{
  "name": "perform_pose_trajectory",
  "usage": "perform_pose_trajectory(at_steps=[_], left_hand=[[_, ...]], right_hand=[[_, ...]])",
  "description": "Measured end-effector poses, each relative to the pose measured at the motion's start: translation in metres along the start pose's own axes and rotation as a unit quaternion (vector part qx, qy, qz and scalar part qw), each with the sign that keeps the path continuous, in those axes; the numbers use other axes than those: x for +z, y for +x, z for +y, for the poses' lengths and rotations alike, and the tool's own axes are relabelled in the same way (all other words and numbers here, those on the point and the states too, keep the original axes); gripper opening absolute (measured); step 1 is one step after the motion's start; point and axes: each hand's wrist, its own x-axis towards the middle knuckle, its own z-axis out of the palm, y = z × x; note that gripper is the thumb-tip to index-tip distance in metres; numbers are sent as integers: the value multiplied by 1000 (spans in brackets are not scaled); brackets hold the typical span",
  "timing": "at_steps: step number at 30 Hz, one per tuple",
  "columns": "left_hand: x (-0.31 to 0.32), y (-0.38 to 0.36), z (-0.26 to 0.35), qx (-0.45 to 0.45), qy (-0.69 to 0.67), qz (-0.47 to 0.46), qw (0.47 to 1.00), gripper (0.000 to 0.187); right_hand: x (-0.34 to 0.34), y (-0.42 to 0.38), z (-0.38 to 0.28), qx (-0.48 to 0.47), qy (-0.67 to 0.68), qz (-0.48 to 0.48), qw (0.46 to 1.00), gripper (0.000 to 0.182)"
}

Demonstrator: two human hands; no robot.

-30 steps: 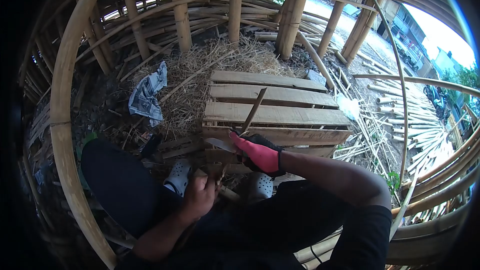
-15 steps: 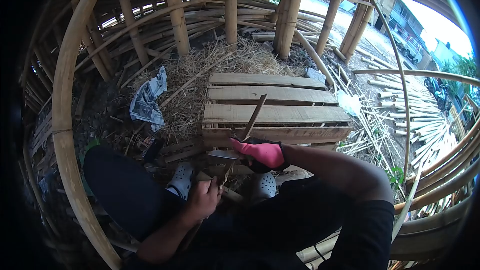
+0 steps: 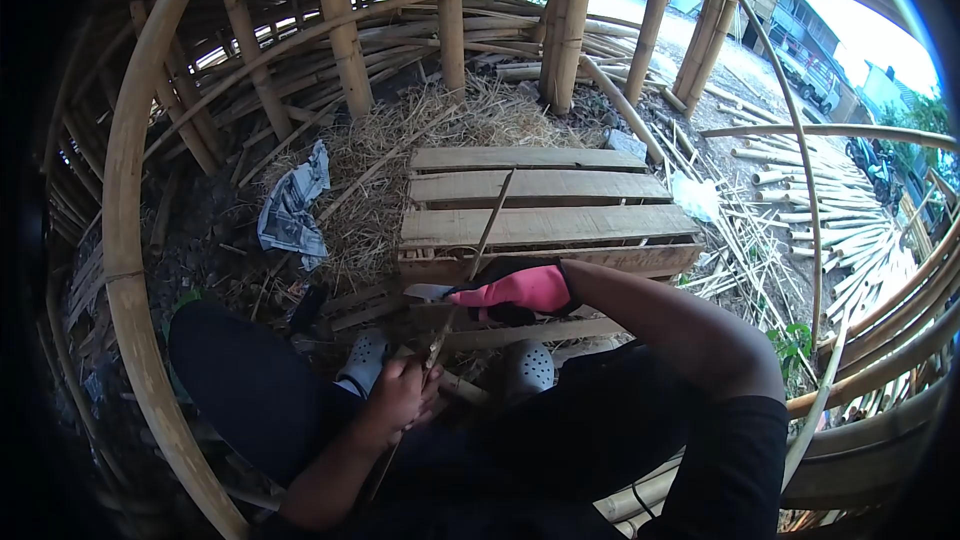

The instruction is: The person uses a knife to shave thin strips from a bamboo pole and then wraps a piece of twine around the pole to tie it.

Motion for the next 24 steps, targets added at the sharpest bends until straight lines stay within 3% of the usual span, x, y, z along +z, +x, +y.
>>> perform_pose_trajectory(at_steps=[1, 2, 4, 6, 7, 8, 10, 12, 13, 15, 16, 18, 19, 21, 22, 24], left_hand=[[-1, -2, 3, 6, -14, -2, 1000, 37], [-2, -3, 5, 14, -28, -4, 1000, 37], [-1, -2, 4, 12, -26, 1, 1000, 37], [0, -1, 2, 8, -27, 8, 1000, 38], [1, 0, 2, -4, -40, 16, 999, 38], [1, 1, 1, -16, -52, 23, 998, 38], [-1, 2, 0, -18, -66, 20, 997, 38], [-3, 2, 1, -21, -77, 16, 997, 38], [-3, 1, 2, -18, -85, 8, 996, 39], [-3, -1, 5, -16, -92, 0, 996, 39], [-3, -1, 6, -14, -88, 4, 996, 39], [-2, -2, 8, -13, -85, 8, 996, 39], [-1, -3, 8, -9, -81, 11, 997, 39], [-1, -4, 9, -5, -76, 13, 997, 39], [-2, -3, 9, 2, -80, 10, 997, 40], [-2, -3, 9, 8, -86, 6, 996, 40]], right_hand=[[-1, -3, 0, -65, -46, 19, 997, 46], [-1, -6, -4, -65, -49, 20, 996, 46], [-1, -16, -16, -111, -203, 49, 972, 54], [4, -18, -14, -91, -193, 69, 975, 43], [4, -10, -5, -195, -342, 152, 907, 35], [4, -4, 2, -290, -475, 229, 799, 29], [20, -27, -22, -246, -525, 249, 776, 26], [27, -34, -28, -140, -512, 282, 799, 30], [32, -38, -29, -140, -512, 282, 799, 30], [40, -42, -28, -246, -534, 347, 731, 33], [38, -40, -24, -245, -534, 347, 731, 33], [31, -36, -18, -160, -427, 340, 823, 42], [29, -38, -19, -160, -427, 339, 823, 42], [21, -48, -28, -114, -315, 258, 906, 48], [20, -53, -33, -114, -316, 259, 906, 48], [18, -59, -40, -150, -115, 245, 951, 54]])
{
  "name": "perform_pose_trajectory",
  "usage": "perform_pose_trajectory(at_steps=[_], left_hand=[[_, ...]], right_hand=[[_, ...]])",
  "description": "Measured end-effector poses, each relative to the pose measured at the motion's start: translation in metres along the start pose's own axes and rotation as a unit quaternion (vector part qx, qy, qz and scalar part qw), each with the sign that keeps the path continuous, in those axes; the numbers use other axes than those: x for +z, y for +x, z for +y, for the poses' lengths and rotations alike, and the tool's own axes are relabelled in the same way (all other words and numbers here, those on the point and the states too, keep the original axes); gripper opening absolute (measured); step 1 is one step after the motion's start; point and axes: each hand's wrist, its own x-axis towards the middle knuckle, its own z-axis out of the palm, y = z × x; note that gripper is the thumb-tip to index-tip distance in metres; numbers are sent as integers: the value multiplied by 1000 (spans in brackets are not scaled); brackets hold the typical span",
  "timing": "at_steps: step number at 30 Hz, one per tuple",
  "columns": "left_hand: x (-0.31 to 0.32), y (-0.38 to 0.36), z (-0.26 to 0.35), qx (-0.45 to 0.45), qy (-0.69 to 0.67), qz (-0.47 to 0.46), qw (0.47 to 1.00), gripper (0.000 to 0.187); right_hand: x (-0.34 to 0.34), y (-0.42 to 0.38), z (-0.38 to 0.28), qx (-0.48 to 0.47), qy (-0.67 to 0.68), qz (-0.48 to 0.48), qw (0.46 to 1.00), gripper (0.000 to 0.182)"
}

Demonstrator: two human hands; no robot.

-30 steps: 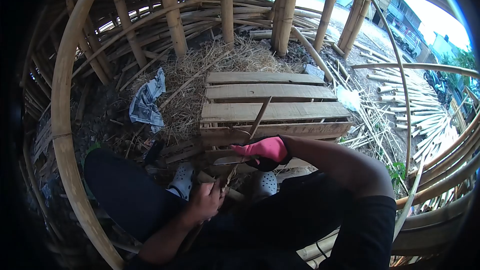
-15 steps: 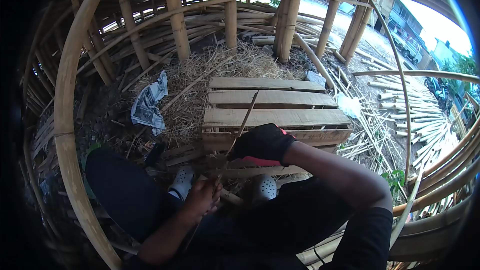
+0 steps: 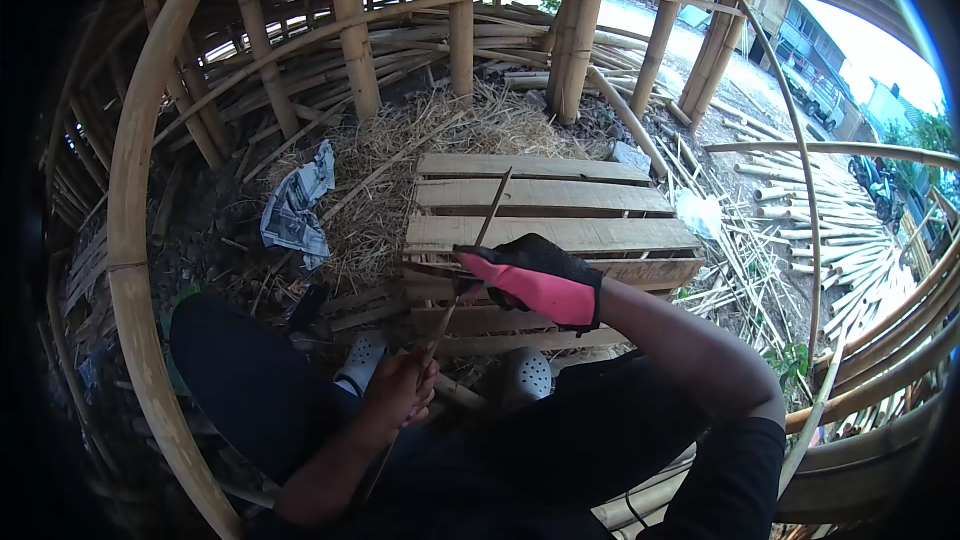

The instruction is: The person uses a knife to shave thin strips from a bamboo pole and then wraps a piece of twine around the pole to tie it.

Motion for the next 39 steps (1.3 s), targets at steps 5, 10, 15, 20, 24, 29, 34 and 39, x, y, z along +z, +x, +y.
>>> perform_pose_trajectory(at_steps=[5, 10, 15, 20, 24, 29, 34, 39], left_hand=[[0, 1, -1, 2, 0, 5, 1000, 39], [2, 2, -3, 22, 22, 27, 999, 39], [1, 3, -6, 18, 16, 24, 999, 37], [-1, 3, -6, 25, 20, 17, 999, 36], [-1, 0, -3, 28, 21, 20, 999, 34], [-2, 0, -4, 31, 29, 18, 999, 29], [-4, -1, -4, 44, 34, 15, 998, 30], [-3, -3, 0, 34, 17, 5, 999, 33]], right_hand=[[-23, 19, 11, 51, 209, 280, 936, 53], [-42, 54, 76, 218, -114, 341, 907, 51], [-39, 82, 114, 133, -304, 226, 916, 52], [-46, 88, 116, 149, -332, 188, 912, 54], [-56, 82, 98, 216, -243, 160, 932, 65], [-67, 81, 116, 182, -174, 145, 957, 71], [-59, 73, 86, 118, -106, 330, 930, 76], [-25, 48, 40, 163, 323, 82, 929, 96]])
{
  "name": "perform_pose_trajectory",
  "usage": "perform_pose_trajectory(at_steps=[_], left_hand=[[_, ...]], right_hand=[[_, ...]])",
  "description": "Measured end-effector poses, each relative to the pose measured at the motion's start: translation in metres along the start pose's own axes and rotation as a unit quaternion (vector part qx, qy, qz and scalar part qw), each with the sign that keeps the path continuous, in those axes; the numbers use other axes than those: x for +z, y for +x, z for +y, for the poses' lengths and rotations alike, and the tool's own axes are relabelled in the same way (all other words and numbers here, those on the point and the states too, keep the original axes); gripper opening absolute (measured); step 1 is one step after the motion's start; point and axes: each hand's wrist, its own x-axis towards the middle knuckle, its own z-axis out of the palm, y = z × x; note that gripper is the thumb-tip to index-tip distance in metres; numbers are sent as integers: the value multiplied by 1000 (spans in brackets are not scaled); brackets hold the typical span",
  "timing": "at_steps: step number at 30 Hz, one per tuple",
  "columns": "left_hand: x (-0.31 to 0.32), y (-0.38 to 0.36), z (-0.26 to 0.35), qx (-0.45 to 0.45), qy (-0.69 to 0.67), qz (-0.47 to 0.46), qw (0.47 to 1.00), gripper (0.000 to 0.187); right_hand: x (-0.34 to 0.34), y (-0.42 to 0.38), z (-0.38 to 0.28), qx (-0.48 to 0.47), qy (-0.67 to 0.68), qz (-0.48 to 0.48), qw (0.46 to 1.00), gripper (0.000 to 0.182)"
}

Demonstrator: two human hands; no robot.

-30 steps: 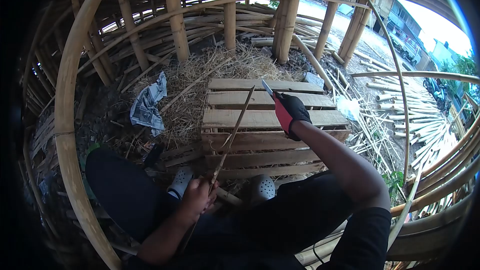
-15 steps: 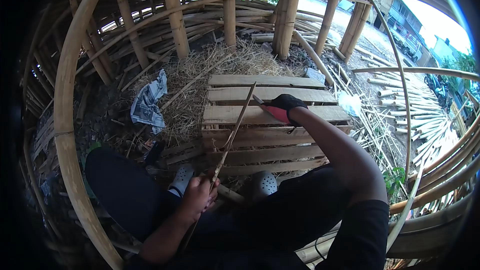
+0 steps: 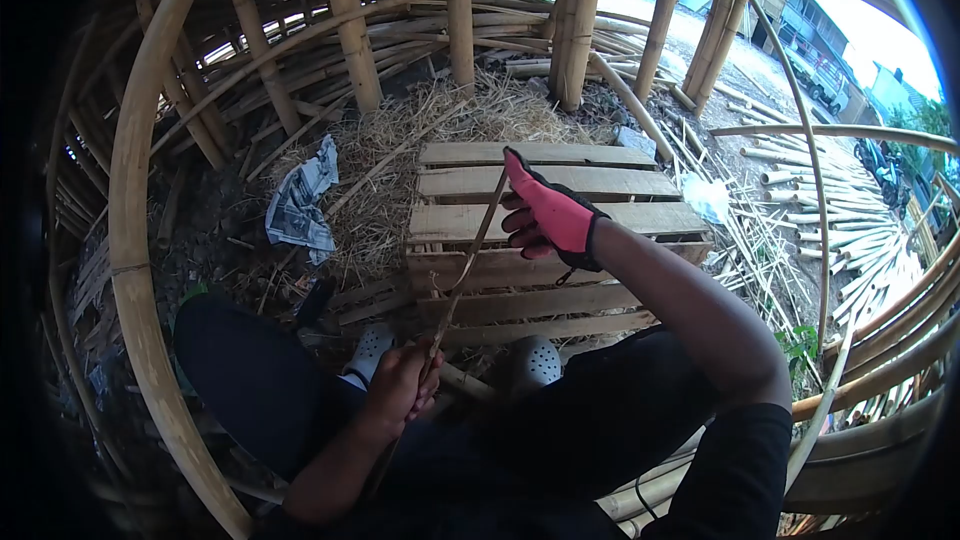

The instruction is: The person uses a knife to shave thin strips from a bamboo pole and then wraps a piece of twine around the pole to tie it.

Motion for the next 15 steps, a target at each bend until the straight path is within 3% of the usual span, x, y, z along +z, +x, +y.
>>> perform_pose_trajectory(at_steps=[1, 3, 5, 9, 11, 12, 14, 15], left_hand=[[1, 0, 1, -7, -9, -15, 1000, 33], [1, -2, 4, -15, -13, -30, 999, 34], [0, -7, 9, 6, -40, -75, 996, 36], [0, -16, 19, 30, 41, -42, 998, 35], [4, -20, 25, 171, 236, 76, 954, 33], [6, -24, 31, 172, 238, 76, 953, 33], [12, -32, 53, 381, 404, 138, 820, 42], [16, -42, 68, 383, 404, 141, 819, 42]], right_hand=[[11, -7, 4, 29, -21, -21, 999, 93], [35, -25, 8, -20, -96, -50, 994, 84], [44, -29, 10, -45, -94, -47, 993, 76], [45, -20, 14, -44, -33, -69, 996, 53], [47, -26, 3, -46, -84, -42, 995, 52], [50, -31, -4, -43, -137, -15, 989, 51], [53, -33, -12, -45, -123, -26, 991, 52], [54, -33, -16, -46, -108, -36, 992, 52]])
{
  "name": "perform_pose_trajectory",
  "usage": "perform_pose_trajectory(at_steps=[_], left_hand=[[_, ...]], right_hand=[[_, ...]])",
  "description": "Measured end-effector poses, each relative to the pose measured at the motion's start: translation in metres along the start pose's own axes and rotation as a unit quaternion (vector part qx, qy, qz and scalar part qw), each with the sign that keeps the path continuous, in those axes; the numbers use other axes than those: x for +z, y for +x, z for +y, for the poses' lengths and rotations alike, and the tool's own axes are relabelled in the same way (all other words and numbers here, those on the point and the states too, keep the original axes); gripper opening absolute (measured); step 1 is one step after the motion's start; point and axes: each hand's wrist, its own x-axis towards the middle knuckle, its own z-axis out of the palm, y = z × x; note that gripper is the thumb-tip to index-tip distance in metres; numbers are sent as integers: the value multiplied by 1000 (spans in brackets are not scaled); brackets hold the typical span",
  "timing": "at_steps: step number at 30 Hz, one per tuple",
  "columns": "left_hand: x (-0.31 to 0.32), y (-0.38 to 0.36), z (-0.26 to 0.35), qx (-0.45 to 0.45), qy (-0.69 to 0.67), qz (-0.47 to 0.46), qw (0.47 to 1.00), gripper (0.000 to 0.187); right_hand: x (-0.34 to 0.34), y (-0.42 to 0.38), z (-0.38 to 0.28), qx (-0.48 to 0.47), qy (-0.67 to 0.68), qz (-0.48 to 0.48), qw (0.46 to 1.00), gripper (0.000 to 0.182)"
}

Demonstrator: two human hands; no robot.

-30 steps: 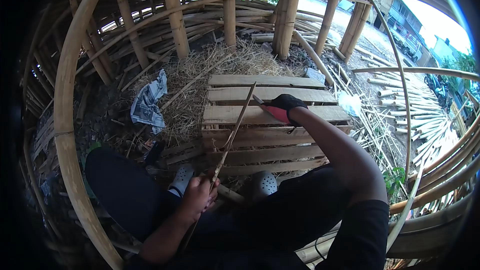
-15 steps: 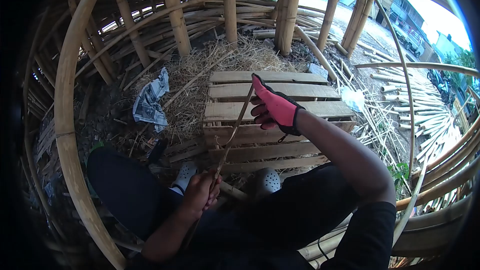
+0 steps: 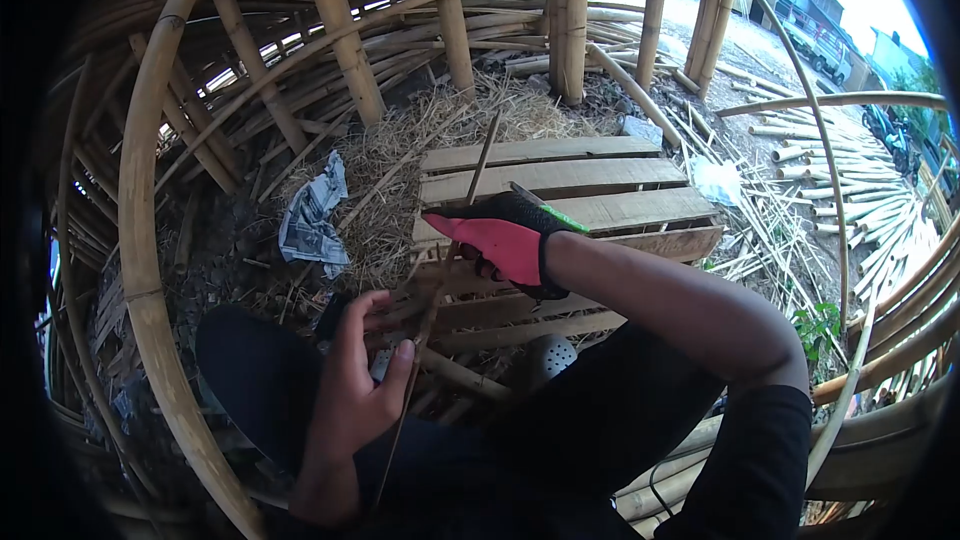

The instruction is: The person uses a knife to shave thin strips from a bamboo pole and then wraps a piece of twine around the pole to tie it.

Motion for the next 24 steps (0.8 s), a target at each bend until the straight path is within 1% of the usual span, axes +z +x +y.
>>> perform_pose_trajectory(at_steps=[2, 3, 4, 5, 6, 7, 8, 9, 10, 12, 13, 15, 16, 18, 20, 22, 23, 24], left_hand=[[-25, 10, 31, -25, 8, -76, 997, 46], [-34, 14, 42, -25, 10, -69, 997, 46], [-42, 18, 50, 42, 106, -92, 989, 44], [-47, 24, 56, 107, 202, -115, 967, 41], [-50, 34, 59, 105, 207, -113, 966, 41], [-53, 48, 62, 184, 250, -138, 941, 38], [-54, 61, 65, 262, 290, -164, 906, 36], [-51, 70, 67, 283, 318, -165, 890, 34], [-49, 78, 61, 285, 321, -162, 888, 34], [-42, 94, 38, 285, 335, -141, 887, 27], [-40, 98, 29, 286, 336, -141, 886, 27], [-35, 105, 13, 214, 328, -186, 901, 18], [-33, 106, 8, 214, 327, -187, 901, 18], [-30, 103, -3, 249, 283, -174, 910, 11], [-24, 102, -16, 252, 270, -179, 912, 12], [-22, 98, -18, 257, 257, -183, 913, 12], [-21, 95, -17, 264, 252, -163, 917, 13], [-19, 92, -17, 271, 247, -143, 919, 13]], right_hand=[[2, 3, -9, 3, -15, 7, 1000, 53], [3, 4, -13, 9, -27, 16, 999, 53], [5, 3, -18, 5, -29, 12, 1000, 53], [6, 0, -23, 10, -47, 28, 998, 54], [8, -1, -26, 16, -64, 46, 997, 55], [7, 7, -20, 11, -64, 43, 997, 55], [5, 21, -6, -59, -87, 37, 994, 56], [3, 28, 1, -128, -112, 32, 985, 58], [5, 26, -2, -133, -113, 33, 984, 58], [10, 18, -11, -108, -102, 88, 985, 60], [10, 5, -20, -87, -141, 91, 982, 61], [10, 1, -22, -78, -148, 99, 981, 60], [11, 0, -20, -66, -157, 104, 980, 60], [11, 0, -14, -72, -146, 99, 982, 59], [9, -3, -15, -80, -136, 96, 983, 59], [7, -11, -21, -76, -199, 78, 974, 58], [6, -10, -18, -75, -201, 78, 974, 58], [6, -8, -13, -99, -193, 81, 973, 59]])
